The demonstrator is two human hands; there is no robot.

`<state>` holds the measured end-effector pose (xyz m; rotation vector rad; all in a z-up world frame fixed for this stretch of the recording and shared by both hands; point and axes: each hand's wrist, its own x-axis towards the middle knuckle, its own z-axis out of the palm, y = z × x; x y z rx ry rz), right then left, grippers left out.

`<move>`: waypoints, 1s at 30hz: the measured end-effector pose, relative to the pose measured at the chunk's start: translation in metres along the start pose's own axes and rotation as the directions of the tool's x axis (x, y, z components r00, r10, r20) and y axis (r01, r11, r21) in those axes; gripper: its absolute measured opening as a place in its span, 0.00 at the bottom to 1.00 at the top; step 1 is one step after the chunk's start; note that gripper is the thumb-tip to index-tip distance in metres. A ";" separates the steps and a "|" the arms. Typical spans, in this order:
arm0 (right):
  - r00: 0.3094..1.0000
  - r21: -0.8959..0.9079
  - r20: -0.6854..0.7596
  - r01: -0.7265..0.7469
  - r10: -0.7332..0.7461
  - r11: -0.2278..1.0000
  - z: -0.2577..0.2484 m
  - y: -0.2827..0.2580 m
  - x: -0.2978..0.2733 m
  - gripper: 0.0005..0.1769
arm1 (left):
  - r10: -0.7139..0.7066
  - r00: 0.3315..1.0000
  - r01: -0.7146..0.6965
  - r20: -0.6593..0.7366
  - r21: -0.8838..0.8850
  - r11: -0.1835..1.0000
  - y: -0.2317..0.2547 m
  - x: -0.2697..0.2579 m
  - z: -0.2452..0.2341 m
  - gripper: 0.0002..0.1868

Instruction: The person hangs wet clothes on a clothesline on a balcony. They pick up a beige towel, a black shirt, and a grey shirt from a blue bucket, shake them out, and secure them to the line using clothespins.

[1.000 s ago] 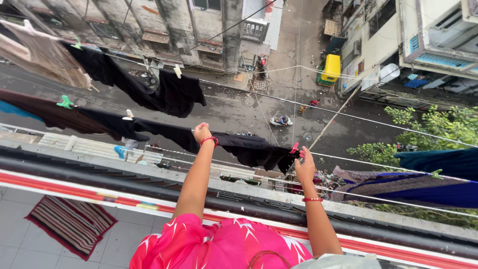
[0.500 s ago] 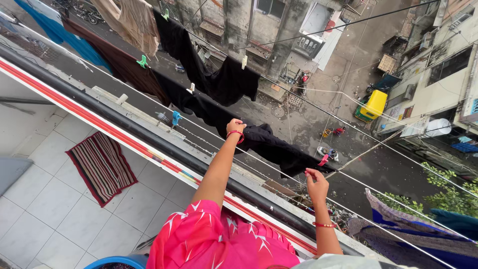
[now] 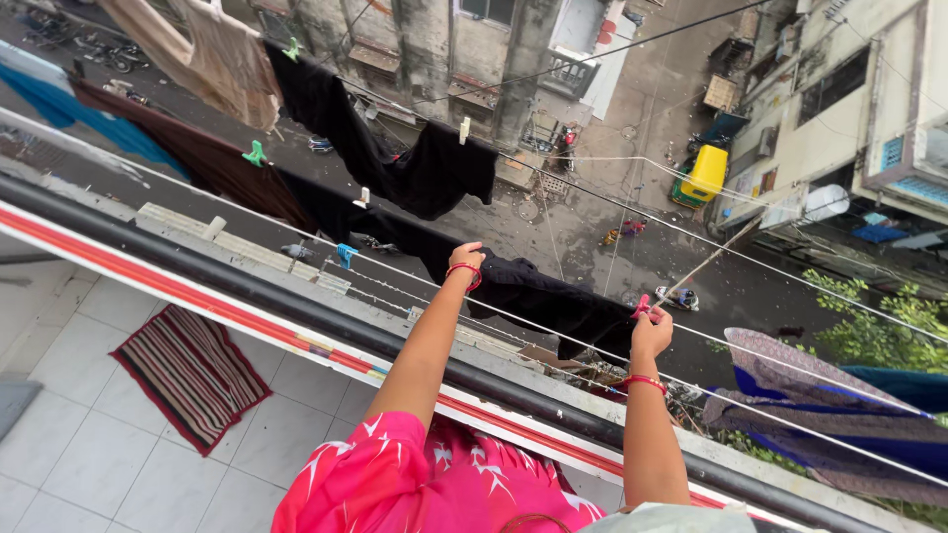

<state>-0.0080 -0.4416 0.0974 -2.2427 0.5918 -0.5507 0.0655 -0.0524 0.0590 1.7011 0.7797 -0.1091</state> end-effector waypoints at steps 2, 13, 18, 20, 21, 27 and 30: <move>0.966 0.098 -0.116 -0.221 0.231 0.970 -0.005 0.019 -0.003 0.20 | 0.035 0.999 -0.036 0.019 0.097 0.995 -0.008 -0.002 -0.010 0.24; 0.676 0.546 0.425 -0.722 0.602 0.425 -0.001 0.033 -0.006 0.30 | 0.353 0.935 -0.352 0.039 0.235 0.906 -0.012 -0.002 -0.028 0.26; 0.621 0.560 0.452 -0.756 0.641 0.338 0.019 0.024 -0.001 0.21 | 0.264 0.962 -0.270 0.065 0.324 0.907 -0.018 -0.003 -0.042 0.26; 0.556 0.548 0.478 -0.794 0.679 0.264 0.023 0.025 -0.004 0.18 | 0.285 0.957 -0.289 0.062 0.342 0.894 -0.020 -0.004 -0.046 0.26; 0.590 0.516 0.415 -0.780 0.693 0.354 0.024 0.025 -0.004 0.16 | 0.300 0.952 -0.300 0.055 0.341 0.891 -0.022 -0.005 -0.047 0.26; 0.575 0.556 0.021 -0.686 0.818 0.469 -0.007 0.062 0.003 0.07 | 0.269 0.961 -0.276 0.067 0.321 0.906 -0.030 -0.014 -0.035 0.27; 0.576 0.502 0.108 -0.735 0.810 0.455 -0.027 0.082 -0.001 0.07 | 0.364 0.931 -0.343 -0.003 0.326 0.881 -0.034 -0.030 -0.006 0.26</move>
